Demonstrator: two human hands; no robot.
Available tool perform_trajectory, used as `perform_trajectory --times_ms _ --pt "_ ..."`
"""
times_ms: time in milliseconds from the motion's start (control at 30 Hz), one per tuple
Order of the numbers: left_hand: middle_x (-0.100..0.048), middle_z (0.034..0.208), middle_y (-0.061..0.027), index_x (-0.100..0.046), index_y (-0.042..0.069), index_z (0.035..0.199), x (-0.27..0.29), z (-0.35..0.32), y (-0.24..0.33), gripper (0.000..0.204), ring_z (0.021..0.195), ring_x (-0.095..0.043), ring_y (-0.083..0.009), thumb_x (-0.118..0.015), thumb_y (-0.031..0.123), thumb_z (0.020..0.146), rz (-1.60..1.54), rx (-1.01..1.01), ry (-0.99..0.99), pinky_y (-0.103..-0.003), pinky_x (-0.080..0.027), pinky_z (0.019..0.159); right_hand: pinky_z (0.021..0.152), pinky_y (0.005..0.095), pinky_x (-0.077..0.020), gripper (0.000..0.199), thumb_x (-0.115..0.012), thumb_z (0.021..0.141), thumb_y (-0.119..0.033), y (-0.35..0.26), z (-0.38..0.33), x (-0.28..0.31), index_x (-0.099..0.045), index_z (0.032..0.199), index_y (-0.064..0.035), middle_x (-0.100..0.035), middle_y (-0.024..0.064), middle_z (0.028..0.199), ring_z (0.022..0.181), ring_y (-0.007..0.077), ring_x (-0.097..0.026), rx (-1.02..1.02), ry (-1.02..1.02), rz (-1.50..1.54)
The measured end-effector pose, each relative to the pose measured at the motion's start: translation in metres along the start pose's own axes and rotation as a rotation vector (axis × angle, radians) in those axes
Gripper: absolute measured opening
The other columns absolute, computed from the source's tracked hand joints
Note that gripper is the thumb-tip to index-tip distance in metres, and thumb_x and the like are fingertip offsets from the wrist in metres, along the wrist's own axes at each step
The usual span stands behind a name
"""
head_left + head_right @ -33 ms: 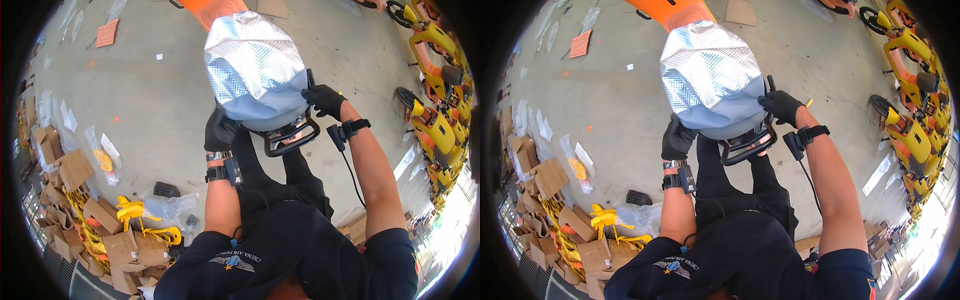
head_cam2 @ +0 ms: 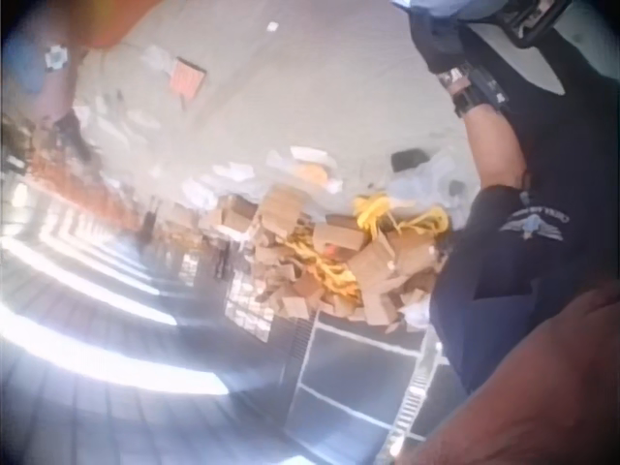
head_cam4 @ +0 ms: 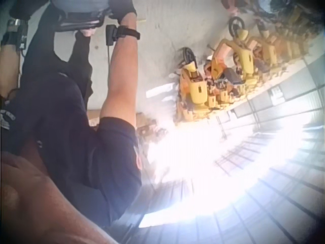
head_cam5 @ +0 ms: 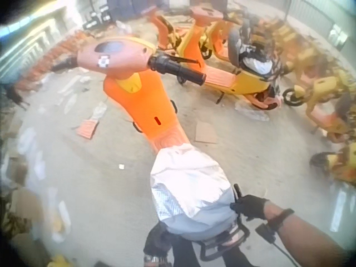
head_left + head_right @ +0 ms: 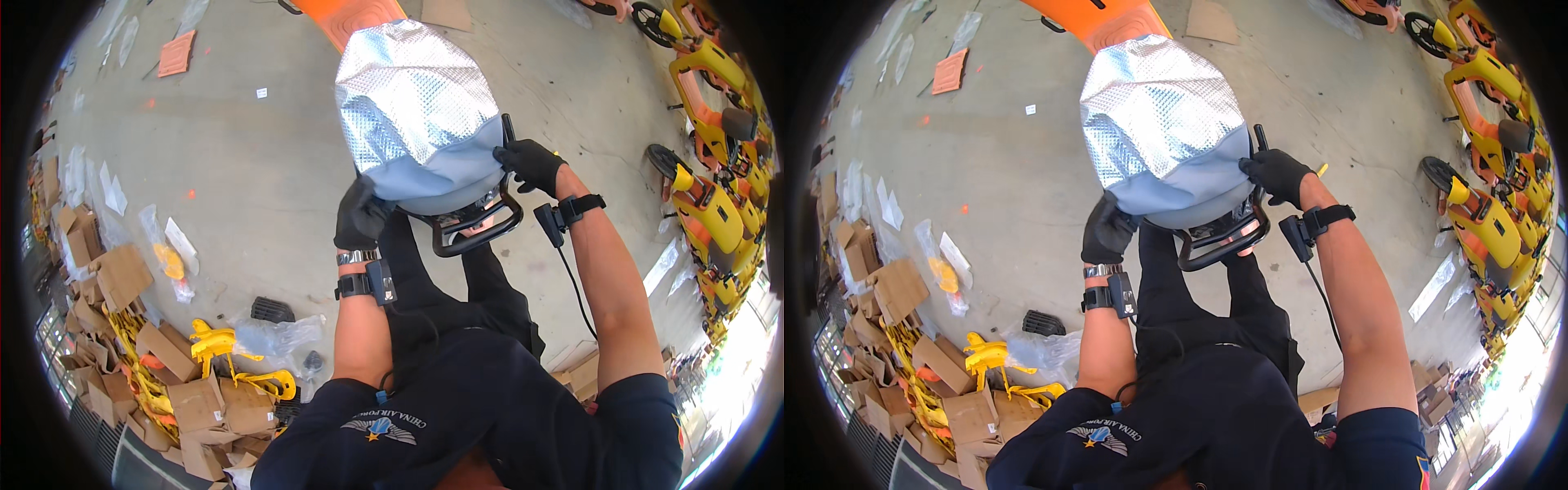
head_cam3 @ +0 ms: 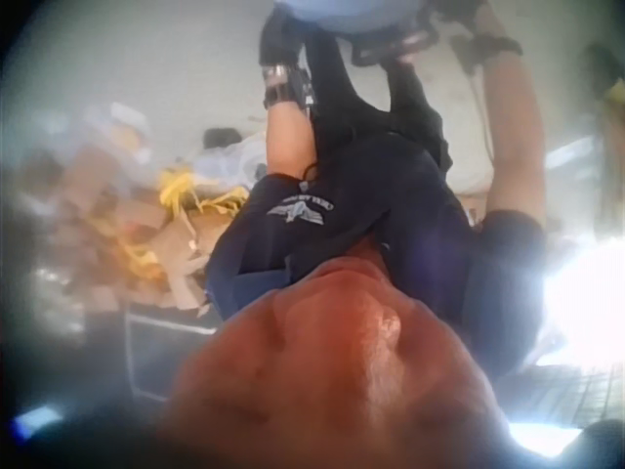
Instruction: The person removes protective packing material from a scooter part and attaches the gray seat component to the orange body of an electric scooter.
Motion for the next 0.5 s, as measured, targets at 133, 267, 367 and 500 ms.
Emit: perform_trajectory --times_ms 133,267,367,500 --pt "-0.063 0.103 -0.0074 -0.052 0.002 0.12 -0.001 -0.011 -0.014 0.035 0.088 -0.063 -0.0188 -0.061 0.01 0.087 0.164 0.138 0.104 -0.031 -0.054 0.07 0.059 0.0359 -0.0536 0.041 -0.058 0.088 -0.043 0.004 0.005 -0.002 -0.06 0.096 -0.0025 -0.059 0.0059 0.087 0.072 0.0178 -0.057 -0.003 -0.022 0.049" --pt "-0.065 0.092 -0.0064 -0.058 0.002 0.108 0.016 -0.017 -0.024 0.026 0.073 -0.064 -0.0183 -0.064 0.007 0.084 0.354 0.193 0.296 -0.028 -0.054 0.054 0.06 0.0328 -0.0539 0.035 -0.06 0.09 -0.034 0.025 0.015 -0.014 -0.061 0.086 0.0005 -0.059 0.0064 0.078 0.065 0.0165 -0.059 0.184 0.019 0.303" --pt "-0.063 0.081 -0.0052 -0.061 0.001 0.094 0.002 -0.021 -0.025 0.02 0.062 -0.061 -0.0159 -0.069 0.011 0.079 0.517 0.14 0.439 -0.028 -0.053 0.051 0.06 0.0281 -0.0519 0.031 -0.062 0.089 -0.027 0.038 0.014 -0.017 -0.062 0.079 0.0014 -0.06 0.0058 0.07 0.064 0.0152 -0.06 0.211 0.057 0.541" --pt "-0.064 0.082 -0.0083 -0.061 -0.001 0.097 -0.002 -0.017 -0.016 0.022 0.066 -0.065 -0.0187 -0.065 0.014 0.083 0.709 0.23 0.362 -0.03 -0.057 0.056 0.058 0.0258 -0.0459 0.027 -0.066 0.085 -0.025 0.052 0.027 -0.014 -0.064 0.074 0.0004 -0.06 0.0036 0.067 0.062 0.0116 -0.057 0.368 0.095 0.645"
Point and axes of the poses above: each hand's wrist, its own z-axis towards the middle knuckle, its own x-axis out of the back of the hand, y = z × x, the point moved 4 cm from there along z, towards the middle knuckle
